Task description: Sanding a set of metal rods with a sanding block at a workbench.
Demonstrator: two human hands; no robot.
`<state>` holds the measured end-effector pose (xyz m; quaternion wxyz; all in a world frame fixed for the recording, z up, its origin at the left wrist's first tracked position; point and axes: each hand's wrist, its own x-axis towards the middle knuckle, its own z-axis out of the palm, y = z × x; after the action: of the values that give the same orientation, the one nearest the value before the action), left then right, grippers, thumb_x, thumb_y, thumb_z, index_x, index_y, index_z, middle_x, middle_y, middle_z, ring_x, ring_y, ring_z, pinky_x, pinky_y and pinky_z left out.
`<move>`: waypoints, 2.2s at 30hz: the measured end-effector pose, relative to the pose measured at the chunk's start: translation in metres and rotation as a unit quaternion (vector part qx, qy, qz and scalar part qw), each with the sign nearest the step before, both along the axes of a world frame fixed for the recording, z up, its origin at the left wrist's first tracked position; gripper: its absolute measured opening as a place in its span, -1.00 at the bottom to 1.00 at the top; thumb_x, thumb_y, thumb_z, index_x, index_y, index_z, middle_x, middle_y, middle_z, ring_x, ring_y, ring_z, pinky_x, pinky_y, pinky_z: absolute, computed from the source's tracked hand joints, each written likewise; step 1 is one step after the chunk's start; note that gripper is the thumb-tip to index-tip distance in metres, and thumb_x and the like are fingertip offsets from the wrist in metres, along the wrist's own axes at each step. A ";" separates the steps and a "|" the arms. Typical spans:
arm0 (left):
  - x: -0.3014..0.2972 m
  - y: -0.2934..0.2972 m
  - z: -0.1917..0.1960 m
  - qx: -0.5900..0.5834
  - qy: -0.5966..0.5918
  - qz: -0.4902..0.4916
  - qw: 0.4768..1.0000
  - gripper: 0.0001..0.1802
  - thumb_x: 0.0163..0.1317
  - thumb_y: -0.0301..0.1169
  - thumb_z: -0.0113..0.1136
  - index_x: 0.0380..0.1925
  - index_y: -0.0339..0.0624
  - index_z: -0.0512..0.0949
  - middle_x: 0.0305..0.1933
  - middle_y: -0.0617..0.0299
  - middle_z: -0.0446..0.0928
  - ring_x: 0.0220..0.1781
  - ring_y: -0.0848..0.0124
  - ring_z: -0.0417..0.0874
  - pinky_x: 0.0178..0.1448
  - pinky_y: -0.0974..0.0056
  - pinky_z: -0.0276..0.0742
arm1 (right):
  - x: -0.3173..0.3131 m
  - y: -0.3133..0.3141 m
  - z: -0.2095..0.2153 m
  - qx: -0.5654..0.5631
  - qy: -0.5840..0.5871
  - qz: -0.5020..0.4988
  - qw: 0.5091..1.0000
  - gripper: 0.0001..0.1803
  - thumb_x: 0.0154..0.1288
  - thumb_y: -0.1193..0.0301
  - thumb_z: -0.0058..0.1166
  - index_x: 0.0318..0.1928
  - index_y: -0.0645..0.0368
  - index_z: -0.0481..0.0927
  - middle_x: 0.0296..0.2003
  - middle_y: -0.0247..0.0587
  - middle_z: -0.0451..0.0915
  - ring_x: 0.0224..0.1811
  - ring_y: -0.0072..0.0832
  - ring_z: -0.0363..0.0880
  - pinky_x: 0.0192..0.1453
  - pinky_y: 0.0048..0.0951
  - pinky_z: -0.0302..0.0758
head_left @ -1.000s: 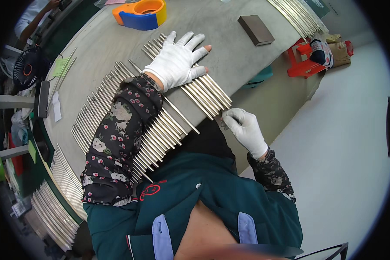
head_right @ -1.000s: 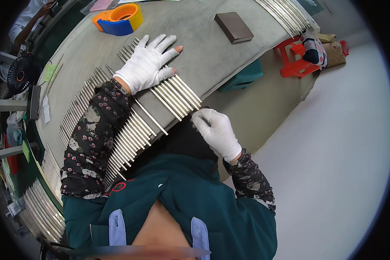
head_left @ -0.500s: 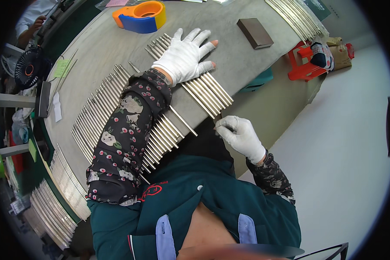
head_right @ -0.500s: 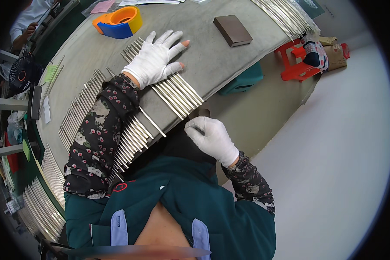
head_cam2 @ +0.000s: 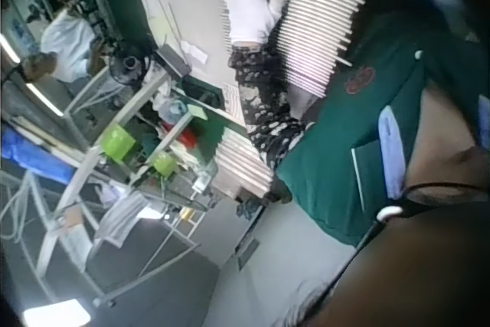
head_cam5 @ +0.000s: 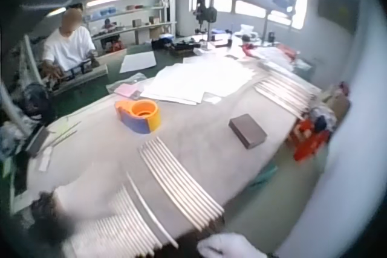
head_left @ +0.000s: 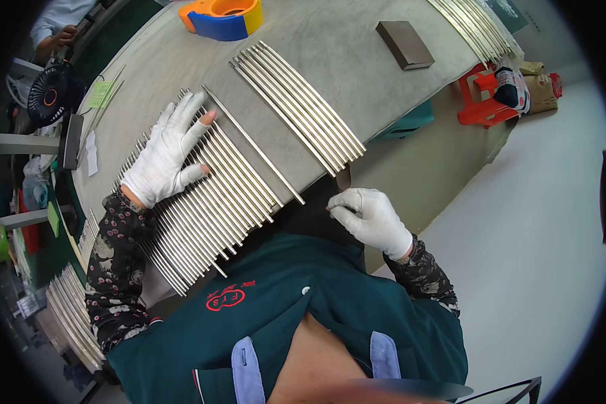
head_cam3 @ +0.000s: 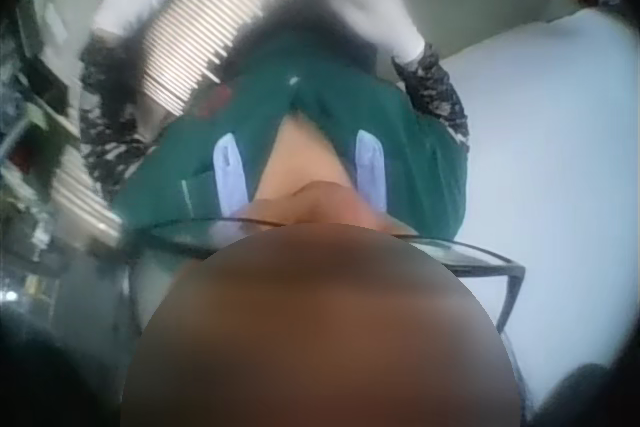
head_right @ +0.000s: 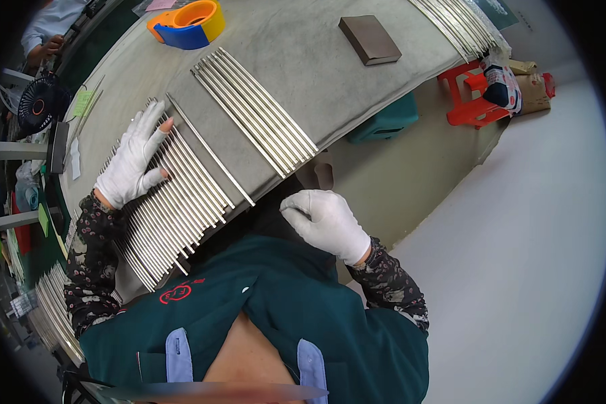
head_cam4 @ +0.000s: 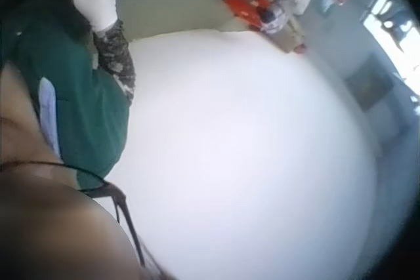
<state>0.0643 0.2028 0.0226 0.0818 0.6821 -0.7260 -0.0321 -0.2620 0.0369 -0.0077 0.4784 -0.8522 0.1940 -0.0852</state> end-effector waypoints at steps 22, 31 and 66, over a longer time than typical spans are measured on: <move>-0.030 -0.125 -0.019 -0.038 -0.064 -0.014 0.997 -0.25 0.34 0.16 -0.21 0.39 -0.04 0.16 0.48 -0.07 0.04 0.51 -0.08 0.03 0.51 -0.18 -0.15 | -0.004 -0.030 0.018 -0.030 -0.030 -0.097 0.994 -0.91 0.14 0.52 0.14 -0.36 0.29 0.64 -0.46 -0.13 0.63 -0.44 -0.40 0.61 -0.31 -0.48 0.52; -0.064 -0.111 -0.019 -0.032 -0.047 -0.107 0.993 -0.18 0.29 0.22 -0.20 0.41 -0.04 0.13 0.50 -0.01 0.05 0.52 0.01 0.04 0.49 -0.23 -0.15 | 0.017 -0.075 0.029 0.024 -0.163 -0.298 0.940 -0.89 0.26 0.50 0.12 -0.33 0.31 0.64 -0.47 -0.28 0.63 -0.43 -0.68 0.53 -0.31 -0.62 0.45; -0.099 -0.157 -0.015 -0.148 0.139 -0.215 0.955 -0.82 -0.02 -0.32 0.35 -0.41 -0.09 0.59 -0.26 0.26 0.52 -0.16 0.21 0.54 -0.16 0.14 0.47 | 0.013 -0.018 0.020 0.491 -0.103 -0.332 0.799 -0.85 0.27 0.42 0.18 -0.27 0.23 0.54 -0.58 -0.42 0.45 -0.69 -0.76 0.28 -0.63 -0.73 0.21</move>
<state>-0.0344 0.0461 0.0079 0.2733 0.4785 -0.8337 -0.0354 -0.2492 0.0192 0.0119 0.7924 -0.3728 0.4304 -0.2189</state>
